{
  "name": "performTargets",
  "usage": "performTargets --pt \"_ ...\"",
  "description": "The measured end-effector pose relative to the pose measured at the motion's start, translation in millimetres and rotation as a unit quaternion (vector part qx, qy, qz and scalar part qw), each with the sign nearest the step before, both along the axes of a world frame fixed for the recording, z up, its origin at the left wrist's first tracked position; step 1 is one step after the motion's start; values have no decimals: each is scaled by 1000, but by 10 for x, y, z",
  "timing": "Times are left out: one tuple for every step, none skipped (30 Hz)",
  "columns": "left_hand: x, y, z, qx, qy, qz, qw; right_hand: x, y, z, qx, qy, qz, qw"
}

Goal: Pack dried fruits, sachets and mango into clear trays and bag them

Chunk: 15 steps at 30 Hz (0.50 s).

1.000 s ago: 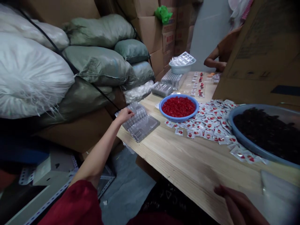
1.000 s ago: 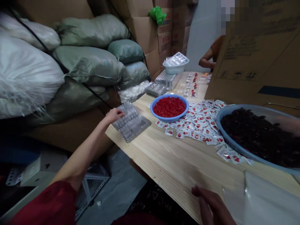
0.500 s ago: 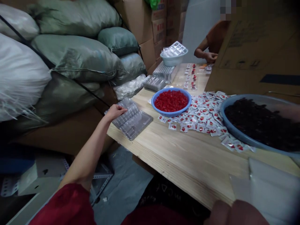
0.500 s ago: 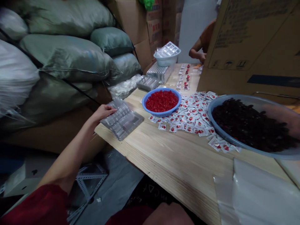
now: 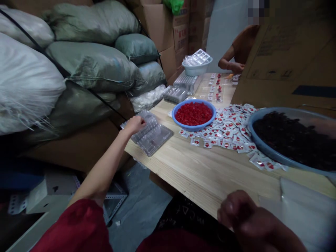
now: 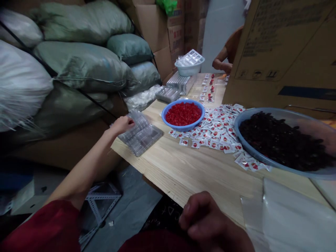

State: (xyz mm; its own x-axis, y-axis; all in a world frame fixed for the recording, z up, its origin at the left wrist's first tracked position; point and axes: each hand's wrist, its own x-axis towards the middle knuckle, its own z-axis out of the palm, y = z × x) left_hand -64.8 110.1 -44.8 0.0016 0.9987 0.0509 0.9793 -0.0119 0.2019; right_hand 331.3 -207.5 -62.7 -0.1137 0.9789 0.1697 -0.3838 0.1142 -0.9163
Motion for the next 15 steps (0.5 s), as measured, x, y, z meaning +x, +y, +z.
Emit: performTargets --pt "33 -13 27 -1 17 -2 1000 -24 0 -15 -20 -10 -28 999" --pt "57 -25 52 -2 33 -2 999 -44 -7 -44 -46 -25 -56 997" --pt "71 -38 75 -3 46 -2 999 -56 -17 -89 -70 -40 -80 994" --pt "74 -53 95 -1 56 -1 998 -58 -27 -149 -88 -56 -94 990" --pt "66 -73 113 5 65 0 998 -49 -37 -224 -103 -71 -104 987" --pt "50 -98 130 12 73 2 997 -27 -44 -307 -118 -87 -110 983" --pt "29 -130 149 27 79 7 997 5 -49 -393 -132 -102 -112 980" --pt "9 -173 170 53 78 16 995 42 -50 -475 -145 -114 -115 976" --pt "-2 -230 195 95 66 29 993 79 -48 -548 -156 -123 -118 973" --pt "6 -303 222 151 40 42 987 110 -41 -607 -167 -128 -120 970" --pt "42 -396 249 214 -2 50 976 126 -28 -647 -178 -132 -123 967" --pt "114 -511 270 273 -63 48 959 123 -7 -668 -191 -134 -125 964" --pt "229 -652 279 316 -140 34 938 96 21 -670 -204 -133 -127 961" --pt "388 -819 269 332 -226 10 916 47 55 -657 -216 -128 -128 959" --pt "586 -1013 233 314 -322 -21 893 -22 93 -634 -224 -118 -125 959"
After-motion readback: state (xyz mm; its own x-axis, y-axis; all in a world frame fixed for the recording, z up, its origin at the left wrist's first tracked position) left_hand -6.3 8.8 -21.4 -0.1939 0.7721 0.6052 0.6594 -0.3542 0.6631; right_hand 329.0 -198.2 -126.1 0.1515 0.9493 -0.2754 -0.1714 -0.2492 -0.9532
